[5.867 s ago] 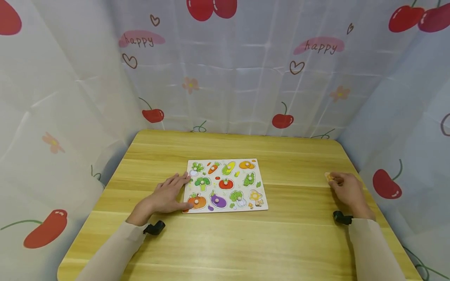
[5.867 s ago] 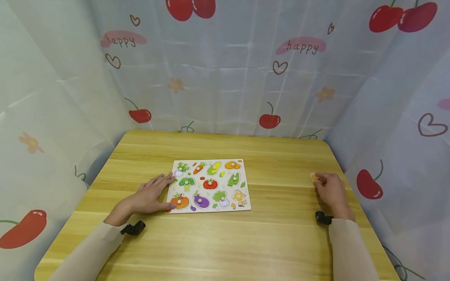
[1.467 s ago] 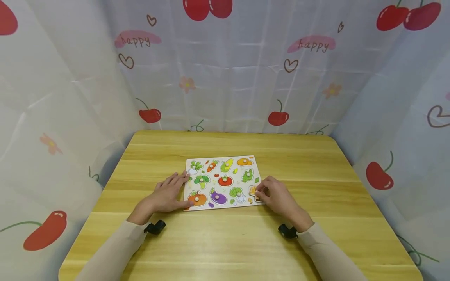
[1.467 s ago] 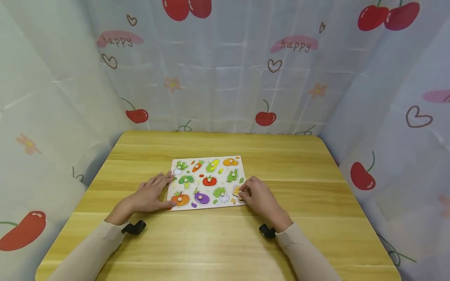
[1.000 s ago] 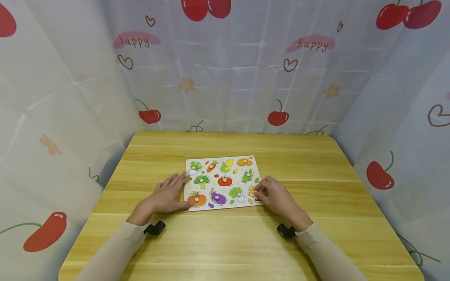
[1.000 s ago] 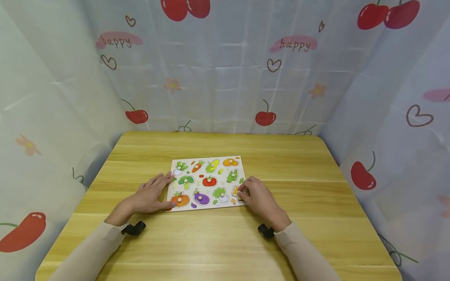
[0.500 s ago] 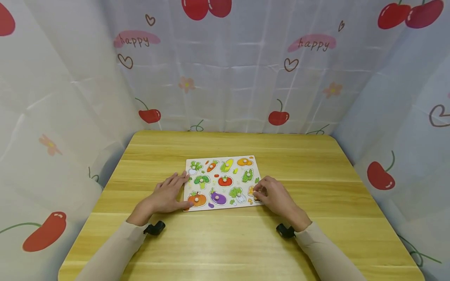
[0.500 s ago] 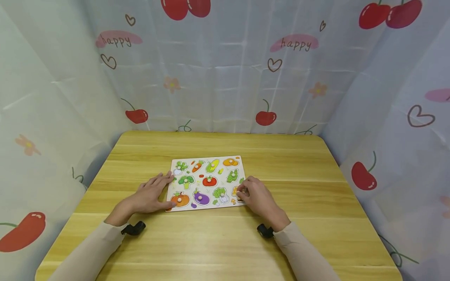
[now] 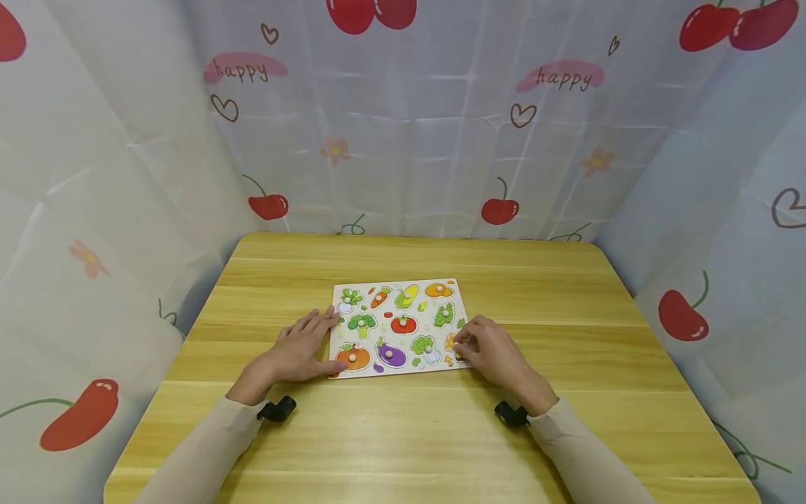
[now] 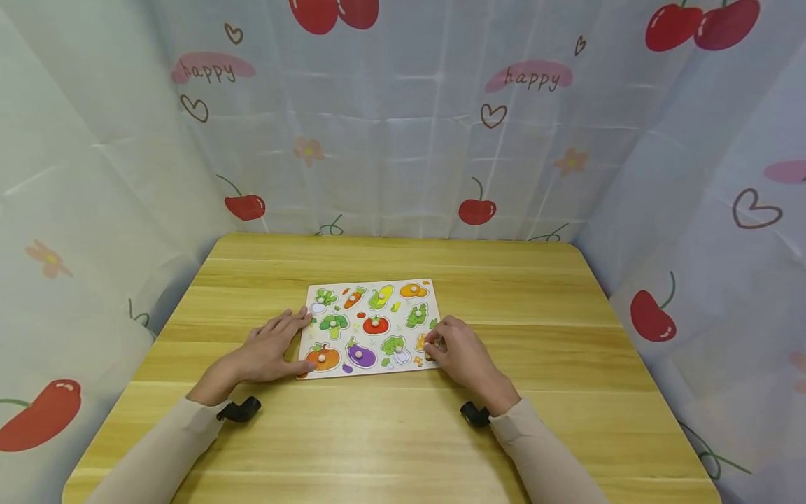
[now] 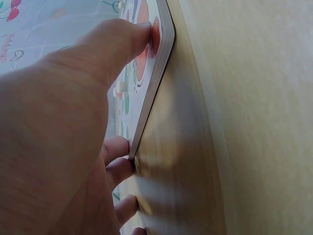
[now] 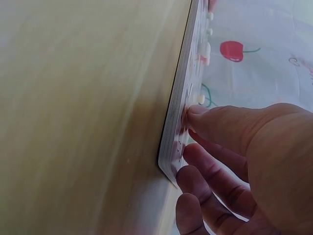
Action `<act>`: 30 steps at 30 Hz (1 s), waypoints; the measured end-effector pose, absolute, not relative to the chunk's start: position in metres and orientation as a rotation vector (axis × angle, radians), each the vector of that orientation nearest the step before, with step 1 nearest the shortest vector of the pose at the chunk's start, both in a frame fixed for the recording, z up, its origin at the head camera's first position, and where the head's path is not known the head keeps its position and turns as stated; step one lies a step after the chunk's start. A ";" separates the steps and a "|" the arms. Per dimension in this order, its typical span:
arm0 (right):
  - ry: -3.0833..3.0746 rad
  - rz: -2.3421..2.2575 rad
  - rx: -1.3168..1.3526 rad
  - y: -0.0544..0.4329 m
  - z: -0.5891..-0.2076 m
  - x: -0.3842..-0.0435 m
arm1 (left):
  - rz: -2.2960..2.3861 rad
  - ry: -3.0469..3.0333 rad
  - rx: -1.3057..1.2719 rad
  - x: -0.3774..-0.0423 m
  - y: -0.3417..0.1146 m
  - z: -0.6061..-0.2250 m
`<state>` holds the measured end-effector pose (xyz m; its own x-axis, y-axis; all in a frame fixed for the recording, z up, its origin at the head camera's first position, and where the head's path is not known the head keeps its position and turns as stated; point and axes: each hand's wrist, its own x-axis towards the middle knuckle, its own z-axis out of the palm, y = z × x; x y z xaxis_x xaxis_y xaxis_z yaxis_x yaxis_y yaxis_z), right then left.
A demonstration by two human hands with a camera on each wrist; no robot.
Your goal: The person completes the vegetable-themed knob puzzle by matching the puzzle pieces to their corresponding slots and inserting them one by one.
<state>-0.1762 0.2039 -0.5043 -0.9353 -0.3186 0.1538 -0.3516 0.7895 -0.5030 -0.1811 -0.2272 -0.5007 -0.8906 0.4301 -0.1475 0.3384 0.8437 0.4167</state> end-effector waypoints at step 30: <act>-2.917 0.887 0.533 0.210 -0.506 -0.169 | 0.551 2.793 0.621 -0.183 -0.224 -0.500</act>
<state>-0.1689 0.2100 -0.5061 -0.9397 -0.3109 0.1423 -0.3374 0.7765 -0.5321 -0.1827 -0.2242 -0.5001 -0.8845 0.4461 -0.1366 0.3609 0.8398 0.4056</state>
